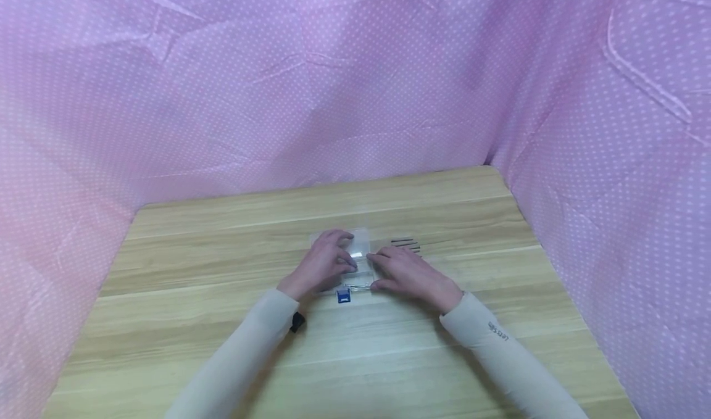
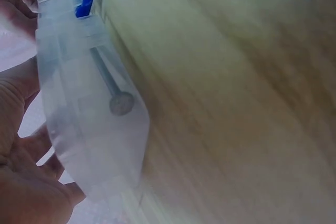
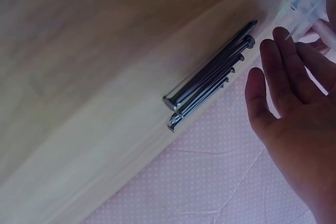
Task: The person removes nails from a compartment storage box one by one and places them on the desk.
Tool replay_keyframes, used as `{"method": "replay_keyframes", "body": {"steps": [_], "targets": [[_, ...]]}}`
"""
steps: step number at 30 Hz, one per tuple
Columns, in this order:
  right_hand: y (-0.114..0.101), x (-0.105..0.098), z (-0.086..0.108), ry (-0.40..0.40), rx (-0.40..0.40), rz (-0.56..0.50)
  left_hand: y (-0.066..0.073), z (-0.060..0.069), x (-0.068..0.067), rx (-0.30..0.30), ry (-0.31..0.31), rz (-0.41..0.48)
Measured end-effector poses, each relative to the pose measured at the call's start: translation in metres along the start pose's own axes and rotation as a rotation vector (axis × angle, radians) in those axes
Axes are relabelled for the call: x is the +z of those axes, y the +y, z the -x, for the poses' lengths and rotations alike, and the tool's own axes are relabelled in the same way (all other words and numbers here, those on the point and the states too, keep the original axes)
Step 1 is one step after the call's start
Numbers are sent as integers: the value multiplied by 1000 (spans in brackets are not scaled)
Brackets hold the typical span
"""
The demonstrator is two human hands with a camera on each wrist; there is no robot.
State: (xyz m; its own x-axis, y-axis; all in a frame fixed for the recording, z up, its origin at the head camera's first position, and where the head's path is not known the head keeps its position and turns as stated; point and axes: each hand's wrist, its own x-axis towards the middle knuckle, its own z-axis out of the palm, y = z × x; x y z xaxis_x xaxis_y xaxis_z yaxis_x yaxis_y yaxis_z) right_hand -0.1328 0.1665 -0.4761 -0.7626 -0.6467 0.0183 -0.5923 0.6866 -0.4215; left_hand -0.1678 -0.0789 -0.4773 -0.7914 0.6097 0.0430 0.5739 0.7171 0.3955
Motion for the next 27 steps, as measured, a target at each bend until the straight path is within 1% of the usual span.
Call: {"method": "replay_keyframes", "body": {"steps": [5,8,11,17,21,27], "targets": [[0,0,-1,-1,-1,2,-1,-3,-1,-10,-52,-32],[-1,0,-1,6,-3,0,-1,-6,-2,-1,-73,-60],[-1,0,-2,20,-6,0,-1,-8,-3,26,-87,-91],[-1,2,-2,40,-9,13,-2,-12,-3,111,-108,-150],[-1,3,-3,47,-11,20,-5,-13,0,130,-105,-154],[0,4,-3,49,-11,27,-9,-14,7,144,-70,-130]]}}
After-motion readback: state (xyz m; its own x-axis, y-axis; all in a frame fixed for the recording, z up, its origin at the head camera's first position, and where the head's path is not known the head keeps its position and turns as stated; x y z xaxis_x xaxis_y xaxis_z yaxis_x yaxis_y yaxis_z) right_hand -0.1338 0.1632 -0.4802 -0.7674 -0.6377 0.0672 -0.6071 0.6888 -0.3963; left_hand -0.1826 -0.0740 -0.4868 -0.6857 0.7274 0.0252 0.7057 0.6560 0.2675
